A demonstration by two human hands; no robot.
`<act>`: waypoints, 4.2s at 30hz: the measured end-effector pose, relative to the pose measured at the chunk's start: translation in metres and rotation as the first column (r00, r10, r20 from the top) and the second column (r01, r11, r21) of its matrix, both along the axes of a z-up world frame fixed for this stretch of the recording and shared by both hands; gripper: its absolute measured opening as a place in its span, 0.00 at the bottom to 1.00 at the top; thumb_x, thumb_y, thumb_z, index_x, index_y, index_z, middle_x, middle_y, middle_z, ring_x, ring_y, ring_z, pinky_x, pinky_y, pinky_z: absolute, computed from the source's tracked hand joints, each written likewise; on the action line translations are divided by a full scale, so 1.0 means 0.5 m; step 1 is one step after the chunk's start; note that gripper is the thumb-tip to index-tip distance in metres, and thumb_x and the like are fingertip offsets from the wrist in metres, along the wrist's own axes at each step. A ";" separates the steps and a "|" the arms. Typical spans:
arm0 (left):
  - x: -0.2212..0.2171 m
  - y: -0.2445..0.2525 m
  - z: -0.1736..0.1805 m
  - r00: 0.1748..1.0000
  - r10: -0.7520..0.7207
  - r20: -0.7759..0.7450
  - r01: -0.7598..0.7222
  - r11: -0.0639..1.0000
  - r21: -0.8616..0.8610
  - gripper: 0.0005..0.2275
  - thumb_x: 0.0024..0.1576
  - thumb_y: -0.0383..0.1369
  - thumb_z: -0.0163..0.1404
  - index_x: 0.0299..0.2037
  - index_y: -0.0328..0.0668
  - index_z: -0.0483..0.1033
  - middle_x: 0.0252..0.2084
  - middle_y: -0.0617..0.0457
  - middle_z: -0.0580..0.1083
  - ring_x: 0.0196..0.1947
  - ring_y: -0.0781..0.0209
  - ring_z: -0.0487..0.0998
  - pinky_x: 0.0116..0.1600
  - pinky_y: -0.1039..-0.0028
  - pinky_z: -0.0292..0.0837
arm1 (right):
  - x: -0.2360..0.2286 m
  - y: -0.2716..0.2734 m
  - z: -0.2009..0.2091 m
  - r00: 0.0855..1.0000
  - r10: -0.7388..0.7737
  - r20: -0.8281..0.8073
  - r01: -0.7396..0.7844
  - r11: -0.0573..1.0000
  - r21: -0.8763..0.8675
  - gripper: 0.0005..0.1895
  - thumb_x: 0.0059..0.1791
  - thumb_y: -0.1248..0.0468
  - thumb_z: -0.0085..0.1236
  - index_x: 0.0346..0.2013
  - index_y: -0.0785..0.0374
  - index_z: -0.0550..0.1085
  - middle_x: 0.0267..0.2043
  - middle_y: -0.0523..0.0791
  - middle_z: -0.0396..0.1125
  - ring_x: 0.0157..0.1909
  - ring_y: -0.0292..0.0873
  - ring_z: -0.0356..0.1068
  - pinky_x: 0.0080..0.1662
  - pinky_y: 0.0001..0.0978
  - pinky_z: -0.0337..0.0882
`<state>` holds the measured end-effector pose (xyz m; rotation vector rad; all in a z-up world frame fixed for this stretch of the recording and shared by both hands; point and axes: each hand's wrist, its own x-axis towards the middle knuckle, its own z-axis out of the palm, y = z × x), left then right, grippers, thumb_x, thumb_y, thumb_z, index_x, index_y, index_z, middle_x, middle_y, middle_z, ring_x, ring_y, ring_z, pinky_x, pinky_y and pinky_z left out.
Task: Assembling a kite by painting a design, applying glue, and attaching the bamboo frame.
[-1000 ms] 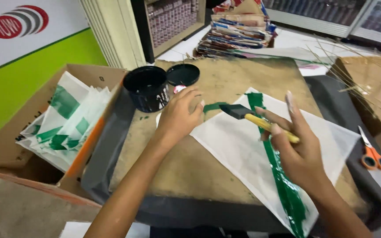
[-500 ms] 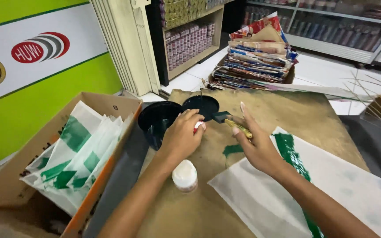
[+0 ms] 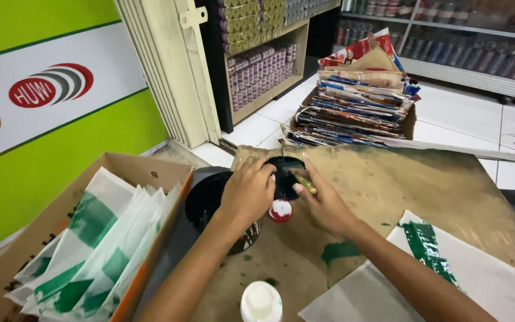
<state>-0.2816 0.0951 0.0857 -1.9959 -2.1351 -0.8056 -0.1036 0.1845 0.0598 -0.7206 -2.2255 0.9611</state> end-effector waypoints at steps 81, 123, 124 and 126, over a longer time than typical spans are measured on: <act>0.482 -0.082 -0.137 0.995 0.030 0.093 -0.014 0.987 -0.163 0.18 0.66 0.41 0.40 0.61 0.46 0.71 0.57 0.46 0.71 0.56 0.48 0.68 0.54 0.54 0.63 | 0.718 -0.022 -0.115 0.474 -0.855 0.211 0.375 0.414 0.829 0.27 0.53 0.47 0.48 0.63 0.53 0.72 0.40 0.47 0.75 0.40 0.50 0.78 0.41 0.36 0.78; 0.392 -0.317 0.082 0.995 -0.018 0.099 -0.022 0.919 0.395 0.19 0.65 0.53 0.43 0.54 0.52 0.76 0.40 0.55 0.76 0.43 0.53 0.80 0.51 0.62 0.69 | 0.659 -0.259 0.197 0.781 -0.622 -0.052 0.571 0.678 0.462 0.17 0.62 0.52 0.47 0.62 0.56 0.69 0.27 0.57 0.71 0.38 0.69 0.73 0.45 0.61 0.70; 0.383 -0.329 0.092 0.995 -0.014 0.098 -0.026 0.918 0.396 0.19 0.65 0.53 0.43 0.54 0.52 0.76 0.40 0.55 0.76 0.43 0.53 0.80 0.51 0.62 0.69 | 0.653 -0.256 0.197 0.784 -0.619 -0.053 0.568 0.680 0.463 0.17 0.62 0.52 0.47 0.62 0.56 0.69 0.27 0.57 0.71 0.38 0.69 0.73 0.45 0.61 0.70; 0.364 -0.356 0.109 0.957 -0.161 0.240 0.066 0.931 0.359 0.20 0.61 0.50 0.51 0.57 0.49 0.76 0.37 0.46 0.79 0.42 0.42 0.81 0.49 0.56 0.72 | 0.639 -0.254 0.195 0.819 -0.561 -0.119 0.533 0.667 0.520 0.18 0.63 0.51 0.47 0.61 0.59 0.69 0.23 0.57 0.69 0.35 0.68 0.72 0.42 0.61 0.68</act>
